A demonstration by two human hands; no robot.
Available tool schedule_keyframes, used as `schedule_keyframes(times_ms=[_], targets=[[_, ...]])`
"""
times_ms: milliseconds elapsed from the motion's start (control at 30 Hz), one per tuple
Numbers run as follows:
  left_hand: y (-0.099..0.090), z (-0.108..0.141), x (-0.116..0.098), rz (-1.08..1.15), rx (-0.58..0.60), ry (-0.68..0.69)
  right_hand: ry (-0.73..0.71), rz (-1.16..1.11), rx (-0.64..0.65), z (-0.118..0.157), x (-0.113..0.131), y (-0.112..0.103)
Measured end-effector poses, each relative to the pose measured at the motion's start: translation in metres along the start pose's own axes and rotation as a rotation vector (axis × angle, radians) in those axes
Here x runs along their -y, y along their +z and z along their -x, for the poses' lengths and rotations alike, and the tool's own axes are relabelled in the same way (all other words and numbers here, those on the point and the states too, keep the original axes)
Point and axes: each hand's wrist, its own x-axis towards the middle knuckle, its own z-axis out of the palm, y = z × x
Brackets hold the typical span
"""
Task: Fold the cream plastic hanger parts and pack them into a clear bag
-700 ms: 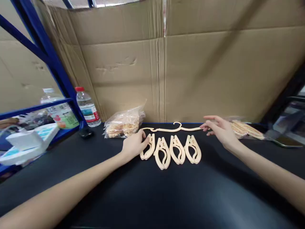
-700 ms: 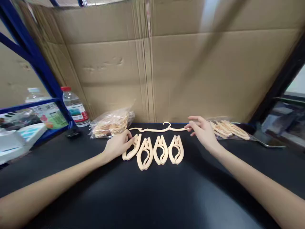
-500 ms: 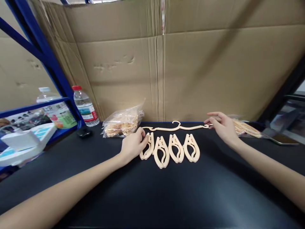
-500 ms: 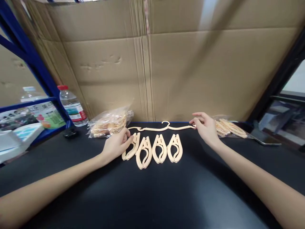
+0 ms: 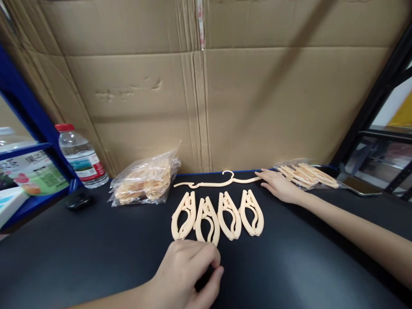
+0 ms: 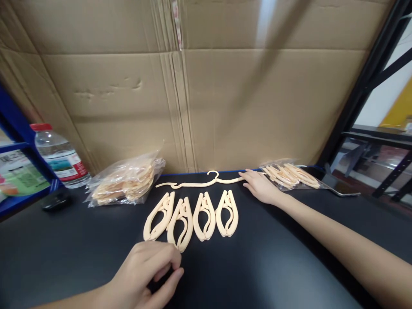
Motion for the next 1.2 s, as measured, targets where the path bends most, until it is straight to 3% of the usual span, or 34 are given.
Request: schedule_keyframes(times_ms=[333, 500, 733, 933, 1067, 1200], targets=[[0.002, 0.004, 0.006, 0.238, -0.043, -0.317, -0.115, -0.076, -0.038, -0.002, 0.013, -0.012], [0.001, 0.004, 0.009, 0.383, -0.066, -0.437, -0.063, -0.099, -0.086, 0.001, 0.021, -0.024], [-0.003, 0.002, 0.018, 0.577, -0.305, -0.629, 0.054, -0.059, -0.266, 0.007, 0.030, -0.056], [-0.012, -0.009, 0.025, 0.792, -0.470, -0.824, 0.188, 0.016, -0.474, 0.013, 0.057, -0.081], [-0.019, -0.014, 0.028, 0.833, -0.567, -0.902, 0.066, -0.034, -0.469, 0.018, 0.079, -0.077], [-0.018, -0.013, 0.033, 0.826, -0.569, -0.872, -0.062, -0.094, -0.377, 0.023, 0.090, -0.069]])
